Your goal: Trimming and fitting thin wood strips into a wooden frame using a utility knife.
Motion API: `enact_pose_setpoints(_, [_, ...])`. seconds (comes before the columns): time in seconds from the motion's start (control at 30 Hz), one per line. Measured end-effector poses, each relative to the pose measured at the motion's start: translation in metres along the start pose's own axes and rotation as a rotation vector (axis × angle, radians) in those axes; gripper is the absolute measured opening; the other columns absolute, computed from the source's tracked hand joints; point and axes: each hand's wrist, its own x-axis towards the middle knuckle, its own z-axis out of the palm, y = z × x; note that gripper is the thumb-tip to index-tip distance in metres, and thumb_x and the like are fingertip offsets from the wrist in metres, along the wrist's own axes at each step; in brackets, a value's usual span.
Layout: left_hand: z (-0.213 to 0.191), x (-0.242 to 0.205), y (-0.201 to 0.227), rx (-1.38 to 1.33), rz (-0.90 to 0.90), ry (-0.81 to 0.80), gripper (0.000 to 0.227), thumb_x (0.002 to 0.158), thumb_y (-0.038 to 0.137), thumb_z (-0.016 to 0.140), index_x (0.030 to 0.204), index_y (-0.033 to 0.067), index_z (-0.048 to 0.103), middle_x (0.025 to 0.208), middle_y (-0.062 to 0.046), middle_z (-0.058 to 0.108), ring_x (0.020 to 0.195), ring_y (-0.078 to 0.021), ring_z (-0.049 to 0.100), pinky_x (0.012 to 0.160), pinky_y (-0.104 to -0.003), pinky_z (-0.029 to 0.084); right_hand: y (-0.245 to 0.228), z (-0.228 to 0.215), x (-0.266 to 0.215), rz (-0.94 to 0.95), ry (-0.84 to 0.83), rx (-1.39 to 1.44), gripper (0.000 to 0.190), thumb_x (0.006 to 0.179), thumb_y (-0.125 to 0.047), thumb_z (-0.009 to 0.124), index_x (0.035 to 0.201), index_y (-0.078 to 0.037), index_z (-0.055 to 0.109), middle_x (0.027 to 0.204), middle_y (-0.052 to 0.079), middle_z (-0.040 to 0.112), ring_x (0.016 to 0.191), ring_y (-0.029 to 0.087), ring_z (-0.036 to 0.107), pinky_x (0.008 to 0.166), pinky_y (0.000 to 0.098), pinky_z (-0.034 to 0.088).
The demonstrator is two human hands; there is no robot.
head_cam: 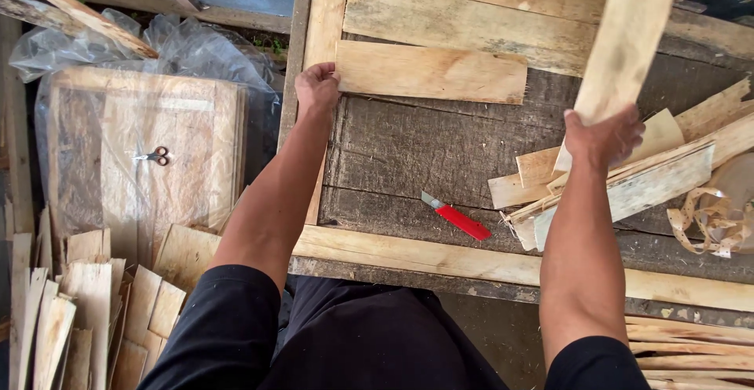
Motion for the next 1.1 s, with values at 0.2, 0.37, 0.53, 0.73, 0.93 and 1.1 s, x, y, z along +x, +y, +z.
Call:
enact_pose_setpoints(0.2, [0.010, -0.041, 0.080, 0.321, -0.040, 0.055, 0.022, 0.090, 0.006, 0.074, 0.112, 0.0060, 0.076, 0.077, 0.001, 0.068, 0.063, -0.0065, 0.056, 0.055, -0.022, 0.048, 0.041, 0.012, 0.001, 0.460, -0.277, 0.039, 0.120, 0.084, -0.060, 0.082, 0.161, -0.003, 0.009, 0.159, 0.034, 0.025, 0.144, 0.048, 0.036, 0.113, 0.0522, 0.042])
enact_pose_setpoints(0.37, [0.006, -0.031, 0.058, 0.497, 0.125, 0.078, 0.024, 0.091, 0.002, 0.069, 0.113, 0.0055, 0.077, 0.086, -0.003, 0.071, 0.069, -0.0104, 0.066, 0.061, -0.026, 0.057, 0.031, 0.048, -0.012, 0.046, -0.064, 0.031, 0.088, 0.095, -0.047, 0.076, 0.157, -0.007, 0.026, 0.160, 0.023, 0.039, 0.143, 0.039, 0.047, 0.115, 0.0545, 0.041])
enact_pose_setpoints(0.53, [0.006, -0.047, 0.055, 0.706, 0.487, 0.181, 0.025, 0.084, 0.002, 0.073, 0.108, 0.0016, 0.078, 0.104, -0.016, 0.070, 0.078, -0.0211, 0.070, 0.070, -0.036, 0.060, -0.064, 0.026, -0.054, -0.132, -0.358, 0.406, 0.048, 0.099, -0.012, 0.063, 0.147, -0.011, 0.056, 0.136, 0.011, 0.058, 0.116, 0.023, 0.064, 0.104, 0.0387, 0.055])
enact_pose_setpoints(0.73, [0.007, -0.067, 0.065, 0.760, 0.444, 0.129, 0.034, 0.086, 0.001, 0.072, 0.119, -0.0001, 0.072, 0.108, -0.015, 0.066, 0.092, -0.0256, 0.064, 0.080, -0.035, 0.059, -0.071, 0.070, -0.052, -0.199, -0.224, 0.420, 0.042, 0.101, -0.016, 0.070, 0.138, -0.002, 0.060, 0.126, 0.016, 0.051, 0.106, 0.026, 0.060, 0.095, 0.0398, 0.051])
enact_pose_setpoints(0.93, [-0.001, -0.068, 0.072, 0.752, 0.488, 0.033, 0.054, 0.079, -0.008, 0.067, 0.130, 0.0099, 0.072, 0.104, -0.008, 0.063, 0.098, -0.0228, 0.063, 0.090, -0.037, 0.056, -0.083, 0.061, -0.057, 0.036, -0.282, 0.537, 0.035, 0.101, -0.017, 0.067, 0.135, -0.010, 0.063, 0.128, 0.010, 0.049, 0.111, 0.022, 0.058, 0.097, 0.0353, 0.052])
enact_pose_setpoints(1.1, [0.002, -0.056, 0.068, 0.908, 0.327, -0.037, 0.052, 0.087, -0.004, 0.063, 0.135, 0.0155, 0.067, 0.105, -0.004, 0.061, 0.093, -0.0188, 0.059, 0.090, -0.029, 0.057, -0.092, 0.048, -0.061, 0.126, -0.313, 0.563, 0.035, 0.100, -0.019, 0.067, 0.135, -0.018, 0.064, 0.126, 0.007, 0.048, 0.111, 0.019, 0.058, 0.095, 0.0318, 0.054])
